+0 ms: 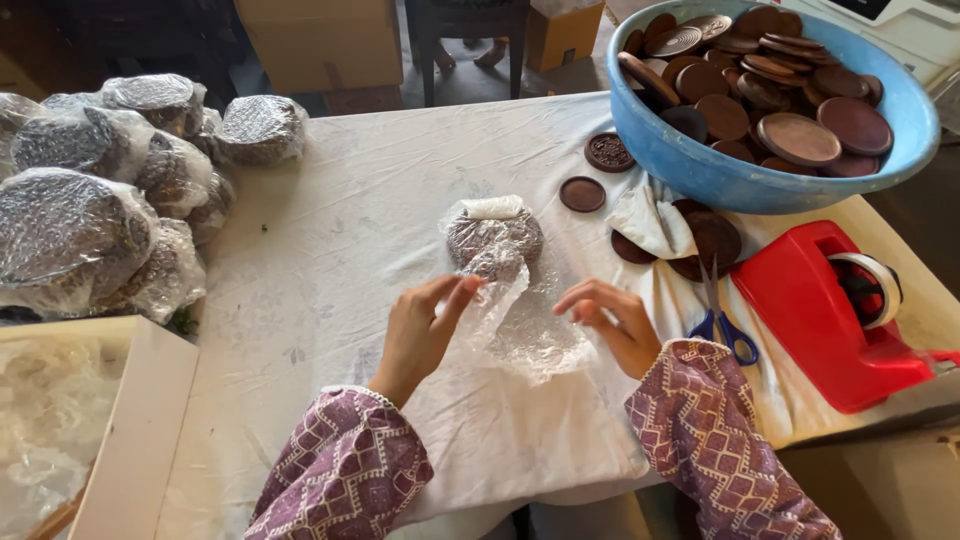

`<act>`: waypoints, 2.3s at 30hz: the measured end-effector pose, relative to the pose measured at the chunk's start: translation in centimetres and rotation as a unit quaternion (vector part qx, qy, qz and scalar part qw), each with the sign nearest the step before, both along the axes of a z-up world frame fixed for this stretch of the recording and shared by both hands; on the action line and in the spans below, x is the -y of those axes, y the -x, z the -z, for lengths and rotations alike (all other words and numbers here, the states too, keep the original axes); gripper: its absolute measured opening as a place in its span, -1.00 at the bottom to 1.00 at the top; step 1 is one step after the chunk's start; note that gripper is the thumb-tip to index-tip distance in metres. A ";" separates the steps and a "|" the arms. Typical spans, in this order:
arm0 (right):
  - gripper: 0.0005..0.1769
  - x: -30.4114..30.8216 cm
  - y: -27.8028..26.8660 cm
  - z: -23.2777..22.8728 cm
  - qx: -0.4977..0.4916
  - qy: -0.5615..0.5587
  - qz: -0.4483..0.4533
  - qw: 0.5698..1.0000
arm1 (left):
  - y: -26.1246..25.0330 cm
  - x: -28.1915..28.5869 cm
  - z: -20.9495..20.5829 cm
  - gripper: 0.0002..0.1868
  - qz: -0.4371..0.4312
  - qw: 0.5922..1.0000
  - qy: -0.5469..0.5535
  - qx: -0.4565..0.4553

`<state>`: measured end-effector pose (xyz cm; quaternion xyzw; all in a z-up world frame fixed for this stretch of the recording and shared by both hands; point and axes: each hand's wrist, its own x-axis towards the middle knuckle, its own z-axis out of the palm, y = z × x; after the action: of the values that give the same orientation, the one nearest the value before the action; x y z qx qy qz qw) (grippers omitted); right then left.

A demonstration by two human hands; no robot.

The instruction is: Cleaning and wiping clay decorative objects with a cloth and organizing them.

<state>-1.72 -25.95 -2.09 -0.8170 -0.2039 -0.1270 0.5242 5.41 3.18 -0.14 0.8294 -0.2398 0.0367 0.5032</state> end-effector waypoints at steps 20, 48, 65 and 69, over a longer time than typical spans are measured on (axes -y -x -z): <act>-0.77 -1.7 -0.3 -0.9 -0.086 0.214 -0.073 0.970 | 5.6 1.8 -0.6 -0.75 0.259 0.922 -0.255 0.130; -0.47 2.8 3.7 -2.3 -0.003 0.369 0.033 0.929 | 4.9 3.4 6.1 0.16 0.178 0.919 -0.238 0.259; -0.84 0.2 -0.4 -4.2 0.099 0.331 0.052 0.937 | 5.6 3.1 5.0 0.22 0.207 0.917 -0.215 0.266; -0.81 -2.7 -2.0 -3.8 0.144 0.325 0.033 0.934 | 5.6 2.9 4.9 0.20 0.200 0.917 -0.213 0.271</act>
<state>0.30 -23.27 1.68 -0.9222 -0.2799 -0.1871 0.1903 -0.21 0.23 -5.00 0.8101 -0.5296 0.1066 0.2278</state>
